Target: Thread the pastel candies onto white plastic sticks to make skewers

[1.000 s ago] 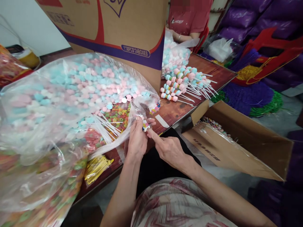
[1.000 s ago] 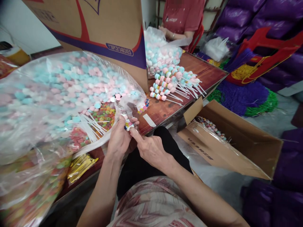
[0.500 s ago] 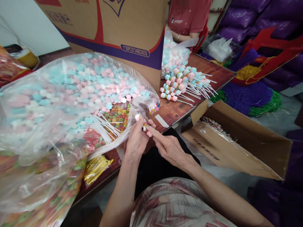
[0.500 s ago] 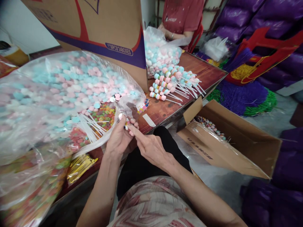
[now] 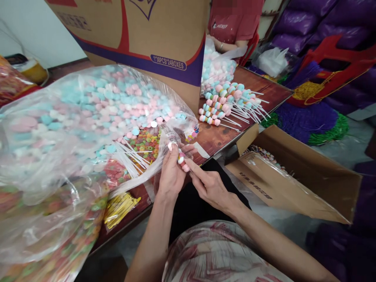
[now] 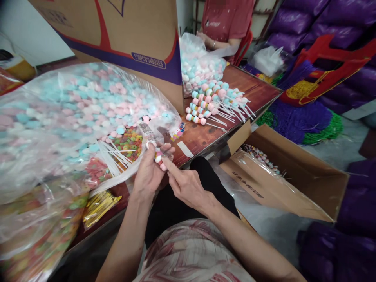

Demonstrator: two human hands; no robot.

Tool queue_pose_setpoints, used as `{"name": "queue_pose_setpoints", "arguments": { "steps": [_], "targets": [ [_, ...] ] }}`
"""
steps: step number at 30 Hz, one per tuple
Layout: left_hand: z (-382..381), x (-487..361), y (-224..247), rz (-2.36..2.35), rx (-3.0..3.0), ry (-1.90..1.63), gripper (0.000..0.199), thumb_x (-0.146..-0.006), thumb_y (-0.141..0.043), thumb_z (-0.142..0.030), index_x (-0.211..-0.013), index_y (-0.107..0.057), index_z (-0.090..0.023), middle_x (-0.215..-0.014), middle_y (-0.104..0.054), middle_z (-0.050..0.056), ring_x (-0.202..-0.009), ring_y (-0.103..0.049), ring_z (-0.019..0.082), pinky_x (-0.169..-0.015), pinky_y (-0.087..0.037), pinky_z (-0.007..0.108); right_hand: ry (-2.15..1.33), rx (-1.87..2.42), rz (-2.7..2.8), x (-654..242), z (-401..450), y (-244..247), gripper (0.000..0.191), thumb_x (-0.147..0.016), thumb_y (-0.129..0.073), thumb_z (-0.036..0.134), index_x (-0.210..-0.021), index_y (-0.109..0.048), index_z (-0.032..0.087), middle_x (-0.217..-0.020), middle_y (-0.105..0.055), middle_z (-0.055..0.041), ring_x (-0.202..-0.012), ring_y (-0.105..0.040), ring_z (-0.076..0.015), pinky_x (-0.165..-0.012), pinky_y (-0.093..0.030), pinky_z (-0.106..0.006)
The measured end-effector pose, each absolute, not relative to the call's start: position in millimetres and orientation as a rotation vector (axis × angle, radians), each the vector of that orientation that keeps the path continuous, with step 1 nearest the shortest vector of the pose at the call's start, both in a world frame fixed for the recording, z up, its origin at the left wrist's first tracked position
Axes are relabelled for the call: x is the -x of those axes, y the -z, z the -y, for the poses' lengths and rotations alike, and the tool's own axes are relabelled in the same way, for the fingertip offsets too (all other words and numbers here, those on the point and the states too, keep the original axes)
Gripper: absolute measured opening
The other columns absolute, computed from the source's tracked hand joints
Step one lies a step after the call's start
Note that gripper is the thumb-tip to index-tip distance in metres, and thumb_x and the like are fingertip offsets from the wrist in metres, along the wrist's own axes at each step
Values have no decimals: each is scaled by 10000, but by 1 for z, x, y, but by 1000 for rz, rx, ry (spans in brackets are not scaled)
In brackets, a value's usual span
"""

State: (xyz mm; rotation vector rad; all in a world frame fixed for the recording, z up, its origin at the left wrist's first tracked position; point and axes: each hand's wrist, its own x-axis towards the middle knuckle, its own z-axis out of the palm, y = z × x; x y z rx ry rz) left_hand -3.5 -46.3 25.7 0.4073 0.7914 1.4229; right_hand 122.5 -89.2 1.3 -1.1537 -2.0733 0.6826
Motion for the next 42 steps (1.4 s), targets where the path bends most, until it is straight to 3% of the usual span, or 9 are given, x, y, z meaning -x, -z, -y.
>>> {"name": "queue_pose_setpoints", "arguments": {
  "steps": [6,14,17,21,24,30,35,39,42],
  "targets": [
    [47,3,-21,-823,-398,-1365,244,-811,-739,-341,-863,-609,-141,-757,-687,23,-594,-638,80,-409,-322,136,-594,1184,2318,-128,83,-8,538,-975,-382,152,-1511,-364,186,-847,-736,-36,-597,-623,-113,-610,-430,-210],
    [47,-1,-28,-774,-345,-1295,187,-767,-761,-235,-768,-608,-127,-750,-658,-3,-439,-450,0,-484,-435,140,-743,1274,1975,-114,89,-10,471,-985,-386,159,-1447,-464,204,-1013,-749,-60,-635,-660,-122,-626,-479,-223],
    [46,1,-32,-772,-290,-1301,181,-754,-766,-218,-783,-606,-138,-738,-654,1,-506,-544,41,-437,-388,140,-651,1205,1780,-112,96,-4,376,-994,-441,204,-1357,-532,173,-1032,-737,-82,-712,-675,-131,-689,-507,-228],
    [45,2,-33,-820,-244,-1341,221,-724,-794,-224,-782,-592,-156,-706,-637,-15,-668,-656,106,-580,-491,183,-509,1225,1751,-116,102,2,189,-976,-496,209,-1124,-608,174,-796,-700,-39,-594,-611,-119,-625,-482,-230],
    [46,-2,-31,-833,-314,-1316,236,-710,-805,-239,-779,-598,-152,-666,-613,-31,-636,-637,96,-637,-504,203,-440,1185,1828,-116,100,4,155,-973,-467,173,-974,-622,167,-727,-664,-36,-554,-575,-115,-586,-455,-235],
    [50,0,-23,-830,-455,-1147,208,-702,-799,-228,-726,-613,-138,-595,-581,-34,-539,-558,75,-603,-493,201,-431,1178,1803,-106,93,4,222,-975,-417,188,-1001,-637,170,-823,-693,-78,-631,-627,-136,-648,-495,-254],
    [52,10,-24,-800,-437,-1064,250,-752,-792,-320,-862,-659,-139,-836,-701,49,-741,-674,139,-674,-536,224,-695,1186,1606,-112,87,-2,191,-972,-470,250,-933,-642,178,-810,-654,-37,-644,-583,-115,-653,-475,-239],
    [46,15,-29,-800,-339,-1198,360,-846,-681,-469,-1009,-646,-149,-1045,-721,124,-925,-708,212,-752,-572,289,-996,1222,1396,-120,82,-8,219,-944,-545,349,-835,-644,187,-640,-527,24,-545,-441,-99,-528,-383,-229],
    [41,15,-29,-806,-299,-1279,269,-884,-657,-395,-1026,-632,-168,-1037,-733,108,-901,-719,204,-702,-571,268,-1223,1183,1277,-121,82,-11,247,-929,-572,395,-816,-637,185,-558,-428,51,-496,-364,-89,-463,-298,-223]
  ]
}}
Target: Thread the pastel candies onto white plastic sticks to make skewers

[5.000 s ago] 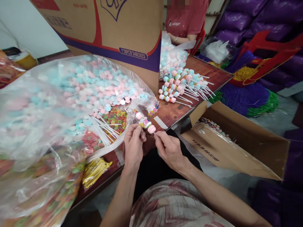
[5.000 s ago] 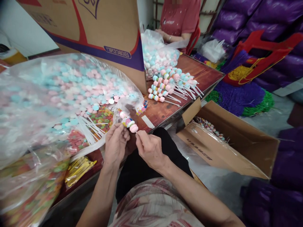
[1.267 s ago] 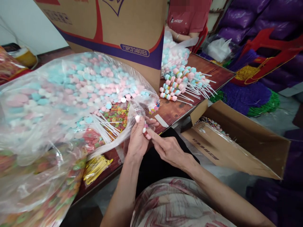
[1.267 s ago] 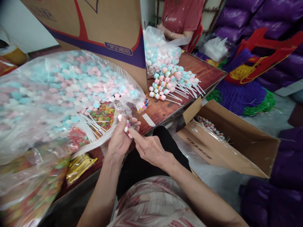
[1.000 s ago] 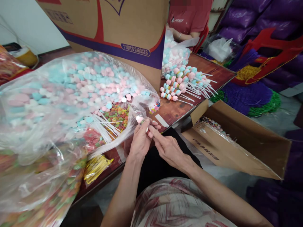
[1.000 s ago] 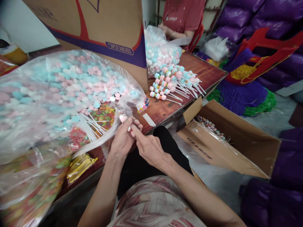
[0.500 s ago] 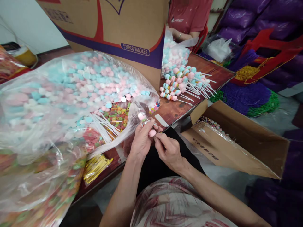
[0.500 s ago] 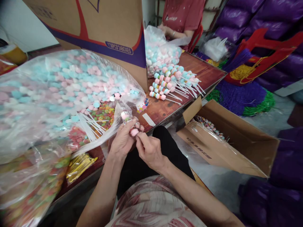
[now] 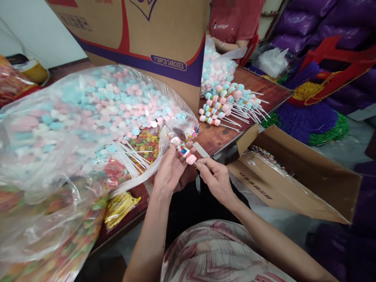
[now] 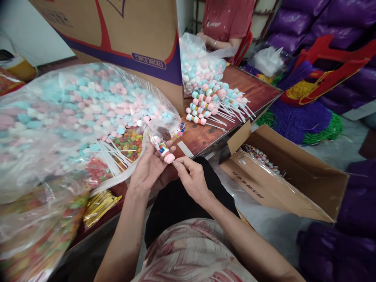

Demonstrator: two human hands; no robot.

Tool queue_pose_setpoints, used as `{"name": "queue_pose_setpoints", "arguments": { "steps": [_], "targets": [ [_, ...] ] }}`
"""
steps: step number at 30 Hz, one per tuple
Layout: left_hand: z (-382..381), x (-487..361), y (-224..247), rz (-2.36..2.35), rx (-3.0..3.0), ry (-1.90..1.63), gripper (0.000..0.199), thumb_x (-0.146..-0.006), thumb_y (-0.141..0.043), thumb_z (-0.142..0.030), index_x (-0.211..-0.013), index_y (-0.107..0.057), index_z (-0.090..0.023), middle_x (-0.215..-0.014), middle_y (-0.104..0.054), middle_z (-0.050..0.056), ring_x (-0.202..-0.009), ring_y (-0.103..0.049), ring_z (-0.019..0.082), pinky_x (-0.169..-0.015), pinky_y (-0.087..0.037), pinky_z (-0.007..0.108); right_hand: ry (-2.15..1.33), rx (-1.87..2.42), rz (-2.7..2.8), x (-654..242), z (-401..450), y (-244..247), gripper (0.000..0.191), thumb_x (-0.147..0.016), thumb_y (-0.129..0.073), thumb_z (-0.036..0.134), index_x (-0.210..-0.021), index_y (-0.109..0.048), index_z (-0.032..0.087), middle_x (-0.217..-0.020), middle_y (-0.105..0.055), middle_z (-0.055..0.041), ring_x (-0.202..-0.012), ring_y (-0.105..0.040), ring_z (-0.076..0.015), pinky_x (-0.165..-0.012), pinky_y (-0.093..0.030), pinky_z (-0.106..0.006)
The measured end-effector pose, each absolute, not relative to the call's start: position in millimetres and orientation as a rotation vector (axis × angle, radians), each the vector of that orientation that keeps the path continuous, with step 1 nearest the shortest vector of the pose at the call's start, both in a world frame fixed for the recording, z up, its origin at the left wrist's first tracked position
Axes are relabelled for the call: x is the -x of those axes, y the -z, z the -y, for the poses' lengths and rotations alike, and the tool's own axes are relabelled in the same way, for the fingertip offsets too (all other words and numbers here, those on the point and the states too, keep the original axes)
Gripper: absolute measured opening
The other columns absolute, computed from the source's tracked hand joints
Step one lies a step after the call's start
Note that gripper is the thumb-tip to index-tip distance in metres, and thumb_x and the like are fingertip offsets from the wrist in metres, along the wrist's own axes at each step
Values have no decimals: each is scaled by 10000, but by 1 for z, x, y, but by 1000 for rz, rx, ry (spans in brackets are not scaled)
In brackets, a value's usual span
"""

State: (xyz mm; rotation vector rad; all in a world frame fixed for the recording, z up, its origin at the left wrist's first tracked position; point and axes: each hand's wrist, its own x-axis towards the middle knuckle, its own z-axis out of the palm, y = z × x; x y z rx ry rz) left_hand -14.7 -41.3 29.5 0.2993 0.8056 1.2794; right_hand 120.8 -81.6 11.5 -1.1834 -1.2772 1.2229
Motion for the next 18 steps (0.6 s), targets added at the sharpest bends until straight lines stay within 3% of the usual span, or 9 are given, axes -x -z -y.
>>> {"name": "queue_pose_setpoints", "arguments": {
  "steps": [5,12,18],
  "targets": [
    [41,12,-25,-812,-301,-1334,158,-885,-667,-307,-915,-637,-155,-859,-734,59,-755,-712,163,-607,-545,225,-1525,1076,1088,-119,82,-15,255,-883,-640,390,-779,-633,157,-499,-367,80,-440,-277,-56,-428,-195,-212],
    [44,2,-25,-780,-351,-1409,221,-838,-717,-366,-843,-635,-160,-826,-685,28,-811,-694,155,-634,-531,213,-2026,799,535,-124,82,-16,192,-810,-714,309,-783,-629,140,-428,-259,140,-385,-123,-20,-404,-140,-185],
    [49,-7,-21,-760,-413,-1352,257,-810,-736,-391,-827,-630,-158,-743,-632,9,-767,-662,131,-571,-481,176,-1855,841,570,-108,79,-15,227,-794,-728,320,-723,-600,146,-416,-316,123,-374,-177,-21,-403,-151,-194]
  ]
}}
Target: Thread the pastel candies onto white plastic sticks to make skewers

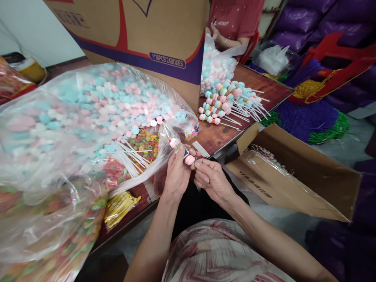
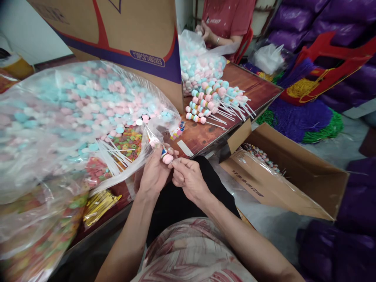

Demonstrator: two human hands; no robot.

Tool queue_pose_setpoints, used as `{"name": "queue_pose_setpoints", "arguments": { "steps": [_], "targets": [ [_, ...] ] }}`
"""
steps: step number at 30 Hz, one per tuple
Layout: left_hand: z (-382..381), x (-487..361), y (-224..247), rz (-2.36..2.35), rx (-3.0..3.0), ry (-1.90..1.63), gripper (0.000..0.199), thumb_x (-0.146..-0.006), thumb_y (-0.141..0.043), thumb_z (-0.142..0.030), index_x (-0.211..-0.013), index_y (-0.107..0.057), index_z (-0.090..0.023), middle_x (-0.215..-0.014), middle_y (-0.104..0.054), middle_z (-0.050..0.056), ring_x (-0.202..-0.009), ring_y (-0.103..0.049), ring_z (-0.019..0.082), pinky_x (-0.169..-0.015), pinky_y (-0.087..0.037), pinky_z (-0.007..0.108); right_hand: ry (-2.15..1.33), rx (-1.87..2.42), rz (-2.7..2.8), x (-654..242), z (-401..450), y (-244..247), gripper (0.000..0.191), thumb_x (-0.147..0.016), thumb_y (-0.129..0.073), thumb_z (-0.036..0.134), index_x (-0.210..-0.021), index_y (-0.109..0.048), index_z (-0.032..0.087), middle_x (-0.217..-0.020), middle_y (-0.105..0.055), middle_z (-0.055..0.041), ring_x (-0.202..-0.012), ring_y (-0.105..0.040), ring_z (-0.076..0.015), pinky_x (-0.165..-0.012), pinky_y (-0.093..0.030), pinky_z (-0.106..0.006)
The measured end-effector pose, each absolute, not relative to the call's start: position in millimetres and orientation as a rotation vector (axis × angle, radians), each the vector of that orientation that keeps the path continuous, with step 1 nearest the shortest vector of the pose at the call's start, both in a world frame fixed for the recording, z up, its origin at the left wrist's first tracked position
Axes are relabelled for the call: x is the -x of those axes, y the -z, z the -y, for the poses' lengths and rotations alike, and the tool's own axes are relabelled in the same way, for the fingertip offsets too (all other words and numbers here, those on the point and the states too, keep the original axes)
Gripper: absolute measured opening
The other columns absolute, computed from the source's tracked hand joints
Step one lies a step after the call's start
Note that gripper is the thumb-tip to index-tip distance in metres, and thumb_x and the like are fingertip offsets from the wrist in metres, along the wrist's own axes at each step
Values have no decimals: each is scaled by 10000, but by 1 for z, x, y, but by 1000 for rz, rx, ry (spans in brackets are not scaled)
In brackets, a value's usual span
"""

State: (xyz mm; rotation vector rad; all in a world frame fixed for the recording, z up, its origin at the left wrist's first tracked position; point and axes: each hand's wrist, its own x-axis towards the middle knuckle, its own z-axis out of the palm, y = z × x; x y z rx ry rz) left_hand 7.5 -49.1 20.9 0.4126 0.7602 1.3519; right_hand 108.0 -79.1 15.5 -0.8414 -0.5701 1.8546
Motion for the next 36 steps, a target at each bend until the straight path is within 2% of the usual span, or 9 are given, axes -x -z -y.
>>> {"name": "queue_pose_setpoints", "arguments": {
  "steps": [5,9,16,24,30,36],
  "targets": [
    [52,-9,-17,-777,-428,-1289,313,-818,-715,-449,-811,-628,-149,-785,-666,29,-814,-671,140,-713,-521,224,-1644,917,676,-101,76,-11,239,-810,-708,335,-709,-584,158,-421,-360,103,-372,-236,-31,-411,-151,-209],
    [56,-6,-15,-811,-432,-1293,401,-826,-671,-536,-927,-626,-151,-914,-705,79,-838,-689,165,-704,-533,249,-1713,870,614,-107,76,-14,236,-807,-714,341,-730,-600,149,-422,-338,112,-379,-208,-24,-419,-165,-202],
    [60,-5,-16,-915,-493,-1427,314,-746,-787,-372,-895,-574,-195,-855,-693,2,-743,-679,128,-675,-556,245,-1668,884,617,-113,76,-15,238,-822,-716,350,-759,-615,144,-422,-347,109,-380,-205,-21,-418,-156,-199],
    [60,-7,-14,-1210,-701,-1446,302,-747,-759,-402,-917,-637,-184,-867,-677,5,-694,-654,117,-539,-529,189,-1627,898,674,-118,76,-10,239,-863,-688,359,-774,-631,144,-429,-347,101,-387,-216,-26,-425,-138,-208],
    [60,-10,-7,-1306,-906,-1487,227,-801,-708,-364,-938,-698,-183,-914,-717,36,-703,-652,123,-587,-536,210,-1583,899,743,-118,76,-9,235,-887,-667,352,-776,-639,147,-436,-360,93,-397,-229,-32,-429,-150,-212],
    [56,-7,9,-1462,-1038,-1576,194,-823,-672,-336,-937,-708,-183,-927,-711,54,-824,-660,162,-733,-539,263,-1572,903,774,-116,77,-8,239,-902,-653,358,-783,-641,150,-442,-355,94,-401,-230,-34,-431,-149,-210]
  ]
}}
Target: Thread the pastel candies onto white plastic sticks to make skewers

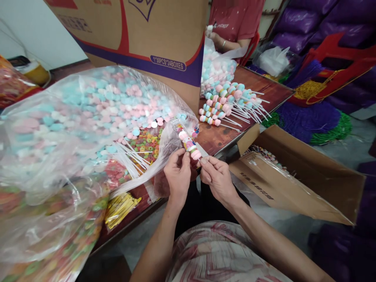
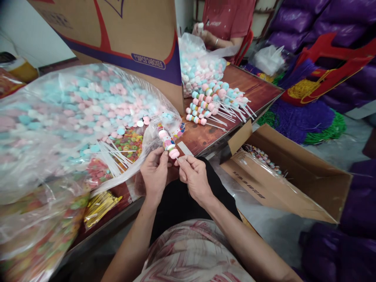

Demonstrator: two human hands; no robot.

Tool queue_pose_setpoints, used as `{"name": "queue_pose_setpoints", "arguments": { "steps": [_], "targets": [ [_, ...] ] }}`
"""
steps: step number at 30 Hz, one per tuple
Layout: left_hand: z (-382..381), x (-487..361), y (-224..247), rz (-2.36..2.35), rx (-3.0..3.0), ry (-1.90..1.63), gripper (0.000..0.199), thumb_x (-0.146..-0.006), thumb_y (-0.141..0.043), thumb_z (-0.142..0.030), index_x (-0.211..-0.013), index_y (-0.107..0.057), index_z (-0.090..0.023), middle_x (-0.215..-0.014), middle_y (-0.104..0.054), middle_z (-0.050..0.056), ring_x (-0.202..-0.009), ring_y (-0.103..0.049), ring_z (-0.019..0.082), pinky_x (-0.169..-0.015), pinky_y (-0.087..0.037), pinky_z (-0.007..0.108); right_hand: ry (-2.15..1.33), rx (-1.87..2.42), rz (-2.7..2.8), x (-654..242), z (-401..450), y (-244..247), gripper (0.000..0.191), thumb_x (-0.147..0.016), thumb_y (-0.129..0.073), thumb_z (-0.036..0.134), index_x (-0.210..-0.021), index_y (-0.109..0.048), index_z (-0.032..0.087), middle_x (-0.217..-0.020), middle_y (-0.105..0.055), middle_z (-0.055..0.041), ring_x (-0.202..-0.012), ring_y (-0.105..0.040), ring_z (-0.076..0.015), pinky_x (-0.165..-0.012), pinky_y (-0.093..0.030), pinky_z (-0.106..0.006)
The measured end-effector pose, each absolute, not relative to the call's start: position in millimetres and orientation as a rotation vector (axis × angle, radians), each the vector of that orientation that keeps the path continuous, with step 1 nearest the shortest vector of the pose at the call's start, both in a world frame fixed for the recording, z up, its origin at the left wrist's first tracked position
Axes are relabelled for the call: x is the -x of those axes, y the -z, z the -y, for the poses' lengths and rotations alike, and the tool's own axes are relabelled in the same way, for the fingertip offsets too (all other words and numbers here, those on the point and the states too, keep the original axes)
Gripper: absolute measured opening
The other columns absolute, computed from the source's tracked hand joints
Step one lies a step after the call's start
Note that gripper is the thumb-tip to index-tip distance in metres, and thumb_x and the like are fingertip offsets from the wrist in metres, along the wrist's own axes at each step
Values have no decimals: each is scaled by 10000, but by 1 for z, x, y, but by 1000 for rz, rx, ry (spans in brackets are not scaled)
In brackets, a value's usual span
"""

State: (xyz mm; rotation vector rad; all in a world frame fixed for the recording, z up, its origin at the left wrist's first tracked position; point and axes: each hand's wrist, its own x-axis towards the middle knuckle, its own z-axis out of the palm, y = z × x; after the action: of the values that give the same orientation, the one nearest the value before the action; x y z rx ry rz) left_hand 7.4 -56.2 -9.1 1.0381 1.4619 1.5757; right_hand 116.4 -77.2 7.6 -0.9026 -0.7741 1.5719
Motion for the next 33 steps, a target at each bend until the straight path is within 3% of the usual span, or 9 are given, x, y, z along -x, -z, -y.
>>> {"name": "queue_pose_setpoints", "arguments": {
  "steps": [11,16,24,33],
  "targets": [
    [56,-8,1,-1544,-1282,-1602,47,-816,-574,-182,-799,-619,-180,-755,-619,-4,-692,-582,121,-660,-467,234,-1560,904,777,-111,82,-7,230,-922,-624,350,-798,-628,156,-452,-354,97,-408,-236,-39,-436,-162,-212],
    [58,-1,3,-1512,-1597,-1570,79,-786,-576,-128,-732,-573,-185,-686,-545,-29,-623,-503,100,-599,-408,220,-1437,986,851,-109,79,-7,244,-921,-611,365,-783,-608,164,-468,-373,89,-421,-258,-54,-437,-196,-218],
    [61,8,4,-1455,-1421,-1501,71,-803,-564,-155,-740,-561,-189,-661,-525,-42,-585,-471,95,-564,-391,219,-1060,1161,1476,-119,76,-16,214,-945,-515,299,-794,-597,171,-666,-497,27,-602,-435,-100,-592,-363,-236],
    [67,12,-2,-1391,-1442,-1428,68,-841,-586,-215,-778,-590,-191,-734,-581,-11,-676,-540,117,-652,-446,233,-876,1225,1545,-116,75,-9,196,-959,-478,281,-824,-586,189,-668,-506,29,-568,-441,-103,-584,-362,-236]
  ]
}}
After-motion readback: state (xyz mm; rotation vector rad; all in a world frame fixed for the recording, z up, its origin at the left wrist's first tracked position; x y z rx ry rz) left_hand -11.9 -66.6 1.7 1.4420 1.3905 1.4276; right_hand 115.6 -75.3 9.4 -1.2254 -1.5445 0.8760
